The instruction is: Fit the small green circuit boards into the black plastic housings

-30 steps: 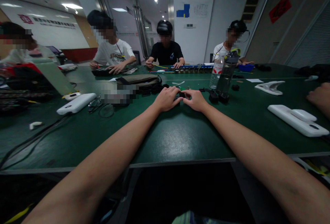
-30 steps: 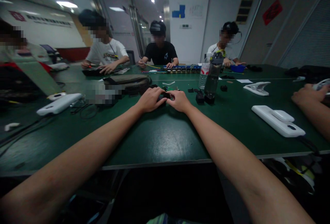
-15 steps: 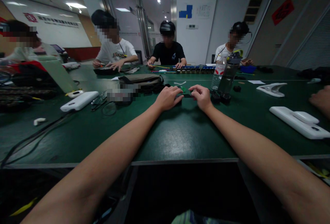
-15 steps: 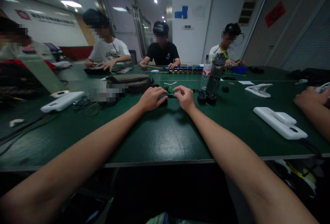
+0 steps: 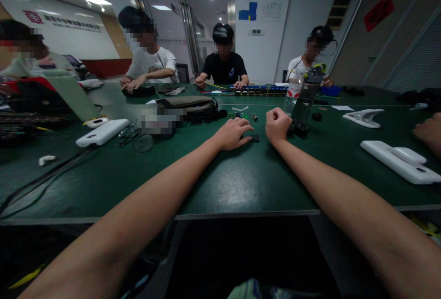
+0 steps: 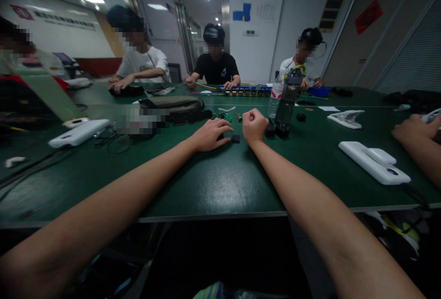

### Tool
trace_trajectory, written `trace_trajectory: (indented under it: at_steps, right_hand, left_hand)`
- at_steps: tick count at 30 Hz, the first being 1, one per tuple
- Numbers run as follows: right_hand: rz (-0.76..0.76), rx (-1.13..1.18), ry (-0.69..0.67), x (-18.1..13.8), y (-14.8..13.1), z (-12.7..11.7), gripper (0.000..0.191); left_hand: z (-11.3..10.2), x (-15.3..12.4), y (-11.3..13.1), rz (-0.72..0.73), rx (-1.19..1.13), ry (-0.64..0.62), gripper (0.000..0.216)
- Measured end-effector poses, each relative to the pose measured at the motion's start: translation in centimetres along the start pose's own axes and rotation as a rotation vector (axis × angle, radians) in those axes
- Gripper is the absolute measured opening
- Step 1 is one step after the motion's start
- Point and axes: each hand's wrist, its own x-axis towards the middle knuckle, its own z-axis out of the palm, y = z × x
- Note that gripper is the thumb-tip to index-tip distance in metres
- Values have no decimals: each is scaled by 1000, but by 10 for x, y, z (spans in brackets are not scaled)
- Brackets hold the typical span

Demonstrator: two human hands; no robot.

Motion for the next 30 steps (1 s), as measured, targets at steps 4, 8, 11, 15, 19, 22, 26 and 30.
trace_trajectory:
  at_steps: [4,8,11,15,19,22,26,30]
  right_hand:
    - [329,311,-551,12,-7,-10,23]
    - [502,666,-1087,26,-13,-37,27]
    - [564,802,-1428,32,-7,-48,37]
    - [644,764,-1910,37,10,-41,39]
    - [709,687,-1862,37,17,-35,34]
    - [677,699,-1643,33,15,-32,37]
    - [513,502,-1137,23,15,-17,26]
    - [178,214,-885,13,18,-4,4]
  left_hand:
    - [5,5,10,58,-6,-123,37]
    - [5,10,12,17,-64,-198,30]
    - [2,11,11,11,-63,-208,27]
    - [1,12,11,52,-13,-184,24]
    - [3,13,11,78,58,-157,25]
    - [3,13,7,83,98,-128,27]
    - [4,11,2,36,72,-57,25]
    - [5,7,-4,-72,-12,52,24]
